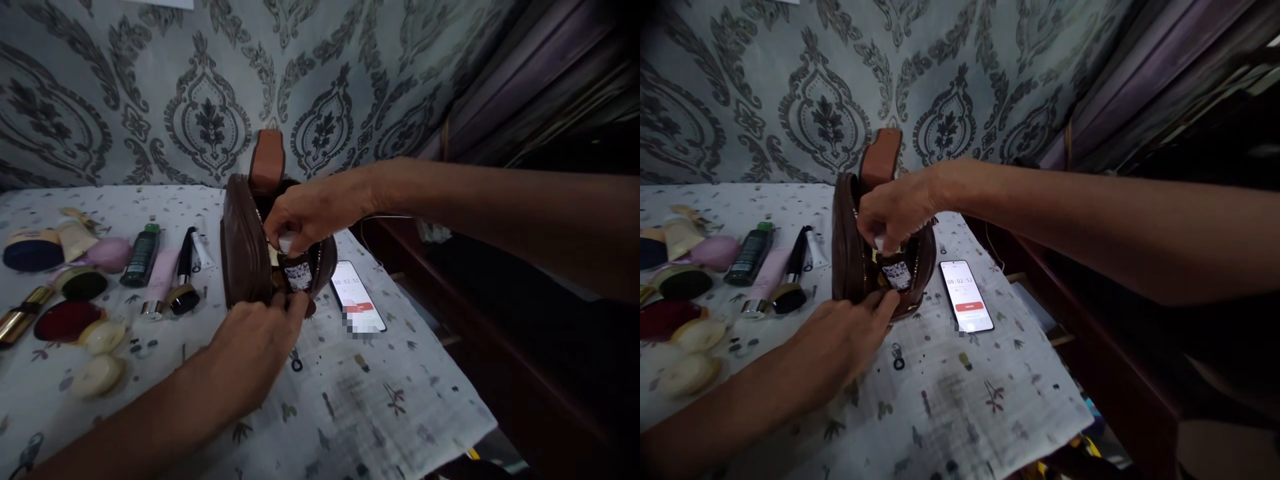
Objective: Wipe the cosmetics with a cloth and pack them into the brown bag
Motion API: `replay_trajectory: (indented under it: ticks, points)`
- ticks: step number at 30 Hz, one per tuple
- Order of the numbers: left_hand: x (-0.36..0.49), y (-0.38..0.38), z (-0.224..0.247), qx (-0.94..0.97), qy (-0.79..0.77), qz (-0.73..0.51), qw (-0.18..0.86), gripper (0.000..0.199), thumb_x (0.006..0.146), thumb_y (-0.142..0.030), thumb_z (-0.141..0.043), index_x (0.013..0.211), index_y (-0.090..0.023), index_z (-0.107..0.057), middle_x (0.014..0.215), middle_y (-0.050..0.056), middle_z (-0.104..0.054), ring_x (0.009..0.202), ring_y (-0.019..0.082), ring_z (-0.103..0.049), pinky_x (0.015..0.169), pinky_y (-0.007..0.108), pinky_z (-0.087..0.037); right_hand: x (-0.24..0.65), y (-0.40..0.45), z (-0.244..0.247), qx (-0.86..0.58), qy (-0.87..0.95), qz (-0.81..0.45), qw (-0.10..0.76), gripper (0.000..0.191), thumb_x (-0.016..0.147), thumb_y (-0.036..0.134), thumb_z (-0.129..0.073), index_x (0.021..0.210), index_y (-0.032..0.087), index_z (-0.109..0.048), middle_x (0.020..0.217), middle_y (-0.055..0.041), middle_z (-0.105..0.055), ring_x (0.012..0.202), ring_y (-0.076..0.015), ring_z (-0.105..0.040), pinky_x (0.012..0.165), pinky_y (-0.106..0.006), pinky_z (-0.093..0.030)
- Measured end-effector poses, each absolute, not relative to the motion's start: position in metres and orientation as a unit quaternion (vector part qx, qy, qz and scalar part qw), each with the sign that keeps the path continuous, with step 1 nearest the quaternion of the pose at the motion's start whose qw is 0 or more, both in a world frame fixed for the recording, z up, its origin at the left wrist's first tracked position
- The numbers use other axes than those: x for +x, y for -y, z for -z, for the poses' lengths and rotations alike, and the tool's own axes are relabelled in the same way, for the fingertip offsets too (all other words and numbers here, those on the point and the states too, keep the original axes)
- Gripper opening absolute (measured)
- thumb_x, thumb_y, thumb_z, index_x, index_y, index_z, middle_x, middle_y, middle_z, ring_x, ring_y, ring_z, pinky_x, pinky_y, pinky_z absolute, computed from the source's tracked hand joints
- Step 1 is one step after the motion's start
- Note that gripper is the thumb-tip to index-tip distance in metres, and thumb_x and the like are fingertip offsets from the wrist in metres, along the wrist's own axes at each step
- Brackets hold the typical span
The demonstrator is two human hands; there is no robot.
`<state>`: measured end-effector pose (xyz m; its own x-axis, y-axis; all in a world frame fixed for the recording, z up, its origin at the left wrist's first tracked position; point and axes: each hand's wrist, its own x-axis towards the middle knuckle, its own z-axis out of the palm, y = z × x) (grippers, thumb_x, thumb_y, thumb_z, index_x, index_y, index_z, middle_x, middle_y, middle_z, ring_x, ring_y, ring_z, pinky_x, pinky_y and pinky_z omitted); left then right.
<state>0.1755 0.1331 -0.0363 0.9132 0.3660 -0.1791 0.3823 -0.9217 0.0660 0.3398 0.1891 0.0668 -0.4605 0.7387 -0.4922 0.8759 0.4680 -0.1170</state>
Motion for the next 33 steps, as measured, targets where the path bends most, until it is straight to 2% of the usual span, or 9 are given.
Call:
replay_trajectory:
  ticks: [5,11,19,22,25,29,33]
  points:
    - [0.178,-0.132,0.032,0.973,-0.183,0.137,0.042,0.066,0.066,-0.002,-0.066,0.127,-0.014,-0.041,0.103,0.012,-0.064,0.073,0.023,-0.067,0.061,0.031,-0.054,0.348,-0.191,-0.065,0.471,-0.839,0.172,0.212,0.024,0.077,0.008,-0.075,0.101,0.012,-0.076,0.080,0.0011,-0.071,0.068,-0.0077,-0.055,0.064,-0.023,-0.040]
    - [0.177,-0.136,0.035,0.976,-0.181,0.113,0.047,0.060,0.074,-0.002,-0.061,0.128,-0.017,-0.040,0.101,0.010,-0.065,0.068,0.020,-0.066,0.060,0.031,-0.054,0.348,-0.189,-0.065,0.504,-0.819,0.183,0.203,0.029,0.074,0.009,-0.077,0.103,0.013,-0.075,0.086,0.0021,-0.074,0.075,-0.0098,-0.061,0.072,-0.026,-0.045]
    - [0.171,-0.134,0.050,0.977,-0.201,0.053,0.050,0.055,0.074,-0.001,-0.059,0.124,-0.019,-0.044,0.105,0.009,-0.063,0.067,0.021,-0.067,0.056,0.030,-0.053,0.341,-0.168,-0.070,0.527,-0.812,0.156,0.199,0.033,0.075,0.002,-0.073,0.105,0.016,-0.076,0.093,0.0014,-0.077,0.081,-0.0126,-0.065,0.072,-0.026,-0.047]
    - [0.169,-0.132,0.055,0.974,-0.217,0.044,0.051,0.056,0.074,0.000,-0.056,0.125,-0.020,-0.045,0.111,0.009,-0.062,0.067,0.022,-0.068,0.054,0.031,-0.052,0.339,-0.177,-0.068,0.513,-0.816,0.151,0.218,0.031,0.073,0.003,-0.076,0.102,0.015,-0.077,0.088,0.0003,-0.077,0.075,-0.0117,-0.064,0.067,-0.025,-0.045]
    - [0.168,-0.135,0.055,0.971,-0.220,0.033,0.084,0.050,0.079,0.000,-0.051,0.124,-0.022,-0.047,0.108,0.007,-0.064,0.069,0.023,-0.068,0.057,0.032,-0.052,0.337,-0.184,-0.068,0.506,-0.818,0.158,0.225,0.029,0.071,0.002,-0.076,0.097,0.015,-0.078,0.081,0.0019,-0.076,0.069,-0.0093,-0.061,0.062,-0.024,-0.043]
    - [0.168,-0.145,0.045,0.963,-0.205,0.012,0.173,0.039,0.090,-0.004,-0.040,0.123,-0.023,-0.051,0.096,0.004,-0.069,0.075,0.023,-0.068,0.063,0.031,-0.050,0.336,-0.190,-0.070,0.524,-0.793,0.208,0.229,0.031,0.070,0.001,-0.076,0.099,0.013,-0.076,0.077,0.0029,-0.075,0.070,-0.0092,-0.062,0.068,-0.025,-0.044]
    - [0.169,-0.149,0.034,0.958,-0.186,0.051,0.210,0.047,0.090,-0.005,-0.041,0.134,-0.022,-0.048,0.089,0.005,-0.070,0.076,0.022,-0.068,0.065,0.030,-0.049,0.335,-0.199,-0.070,0.533,-0.769,0.264,0.233,0.036,0.069,-0.002,-0.074,0.105,0.005,-0.072,0.074,0.0018,-0.075,0.071,-0.0106,-0.063,0.072,-0.028,-0.045]
